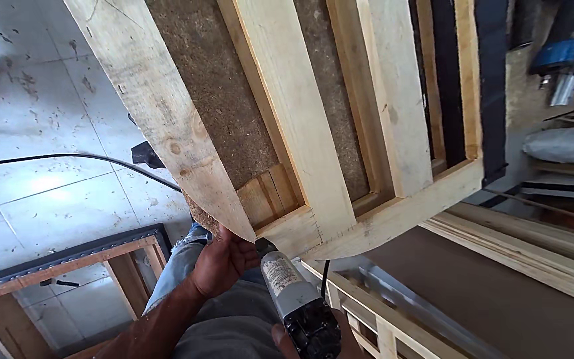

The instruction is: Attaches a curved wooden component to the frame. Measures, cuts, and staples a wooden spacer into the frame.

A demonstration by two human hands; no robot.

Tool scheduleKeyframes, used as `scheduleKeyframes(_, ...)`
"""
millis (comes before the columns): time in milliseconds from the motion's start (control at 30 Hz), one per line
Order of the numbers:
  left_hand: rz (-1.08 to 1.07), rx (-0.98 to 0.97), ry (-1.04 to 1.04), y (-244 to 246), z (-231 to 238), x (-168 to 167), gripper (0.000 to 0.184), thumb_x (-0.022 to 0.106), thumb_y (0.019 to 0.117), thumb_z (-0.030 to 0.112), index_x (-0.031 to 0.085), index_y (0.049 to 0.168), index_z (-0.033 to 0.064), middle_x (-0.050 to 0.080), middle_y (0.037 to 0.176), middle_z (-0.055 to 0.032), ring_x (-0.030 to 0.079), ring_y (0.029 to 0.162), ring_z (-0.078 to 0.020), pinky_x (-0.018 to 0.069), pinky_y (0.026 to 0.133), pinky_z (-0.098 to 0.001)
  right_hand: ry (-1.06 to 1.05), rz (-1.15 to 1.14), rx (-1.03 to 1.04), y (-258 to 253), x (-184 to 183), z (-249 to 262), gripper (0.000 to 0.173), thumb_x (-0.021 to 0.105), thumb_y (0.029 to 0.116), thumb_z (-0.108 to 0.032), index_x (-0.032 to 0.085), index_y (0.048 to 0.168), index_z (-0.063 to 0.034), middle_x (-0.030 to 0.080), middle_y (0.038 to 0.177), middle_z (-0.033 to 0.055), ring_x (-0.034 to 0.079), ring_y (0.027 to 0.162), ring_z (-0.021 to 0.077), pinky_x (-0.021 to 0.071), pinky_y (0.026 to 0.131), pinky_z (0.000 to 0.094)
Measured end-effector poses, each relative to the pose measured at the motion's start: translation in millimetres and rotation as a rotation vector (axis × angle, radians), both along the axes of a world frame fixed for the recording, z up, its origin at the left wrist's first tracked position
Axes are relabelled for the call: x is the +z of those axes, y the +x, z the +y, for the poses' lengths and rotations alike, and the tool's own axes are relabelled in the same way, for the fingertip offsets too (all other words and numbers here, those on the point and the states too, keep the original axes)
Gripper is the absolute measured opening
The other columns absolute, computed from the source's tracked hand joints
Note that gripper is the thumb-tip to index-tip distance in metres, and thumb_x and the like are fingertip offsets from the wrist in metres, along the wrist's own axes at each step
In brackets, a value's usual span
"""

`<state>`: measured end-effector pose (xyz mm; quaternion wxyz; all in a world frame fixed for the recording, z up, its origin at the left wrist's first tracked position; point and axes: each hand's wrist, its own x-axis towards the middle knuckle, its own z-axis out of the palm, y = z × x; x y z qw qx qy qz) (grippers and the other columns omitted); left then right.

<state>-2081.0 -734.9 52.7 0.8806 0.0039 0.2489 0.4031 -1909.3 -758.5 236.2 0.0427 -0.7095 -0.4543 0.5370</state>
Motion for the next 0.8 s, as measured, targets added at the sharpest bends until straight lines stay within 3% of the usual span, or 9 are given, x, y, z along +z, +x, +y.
scheduleKeyframes(100, 0.018, 0.005, -0.011, 0.8, -0.1, -0.2, 0.069, 0.037, 0.1002, 0.07, 0.059, 0.118, 0.0069, 0.075, 0.103, -0.0115, 0.072, 0.102, -0.0248, 0.0558, 0.099, -0.0466, 0.008, 0.001, 0.0, 2.9, -4.2, -4.0, 0.046, 0.08, 0.0849, -0.031, 0.066, 0.12, -0.0048, 0.074, 0.09, -0.0029, 0.07, 0.084, -0.0025, 0.0597, 0.08, 0.0223)
scheduleKeyframes(433, 0.005, -0.015, -0.016, 0.2, -0.2, -2.2, 0.072, 0.041, 0.0981, 0.072, 0.06, 0.121, 0.0067, 0.074, 0.108, -0.0131, 0.071, 0.107, -0.0264, 0.0545, 0.102, -0.0473, -0.017, 0.027, 0.012, 4.4, -6.0, -0.8, 0.044, 0.078, 0.0875, -0.031, 0.066, 0.12, -0.0036, 0.073, 0.089, -0.0012, 0.07, 0.082, 0.0004, 0.0603, 0.078, 0.0259)
scheduleKeyframes(667, -0.019, -0.006, -0.01, 0.0, -0.8, -4.5, 0.07, 0.041, 0.0979, 0.072, 0.061, 0.121, 0.0086, 0.074, 0.109, -0.0126, 0.071, 0.107, -0.0267, 0.0542, 0.102, -0.0479, -0.039, 0.038, -0.012, 6.4, -9.2, 0.1, 0.036, 0.077, 0.0871, -0.028, 0.068, 0.112, -0.0037, 0.071, 0.081, 0.0005, 0.069, 0.073, 0.0057, 0.06, 0.07, 0.0306)
scheduleKeyframes(800, 0.006, -0.013, -0.027, 0.3, -0.1, -2.4, 0.071, 0.041, 0.0971, 0.073, 0.061, 0.12, 0.0086, 0.074, 0.108, -0.0121, 0.071, 0.106, -0.0257, 0.055, 0.1, -0.0469, -0.025, 0.025, -0.019, 3.5, -4.2, -0.8, 0.039, 0.078, 0.0874, -0.029, 0.067, 0.116, -0.0045, 0.073, 0.086, -0.0016, 0.07, 0.079, 0.0018, 0.0604, 0.076, 0.0272)
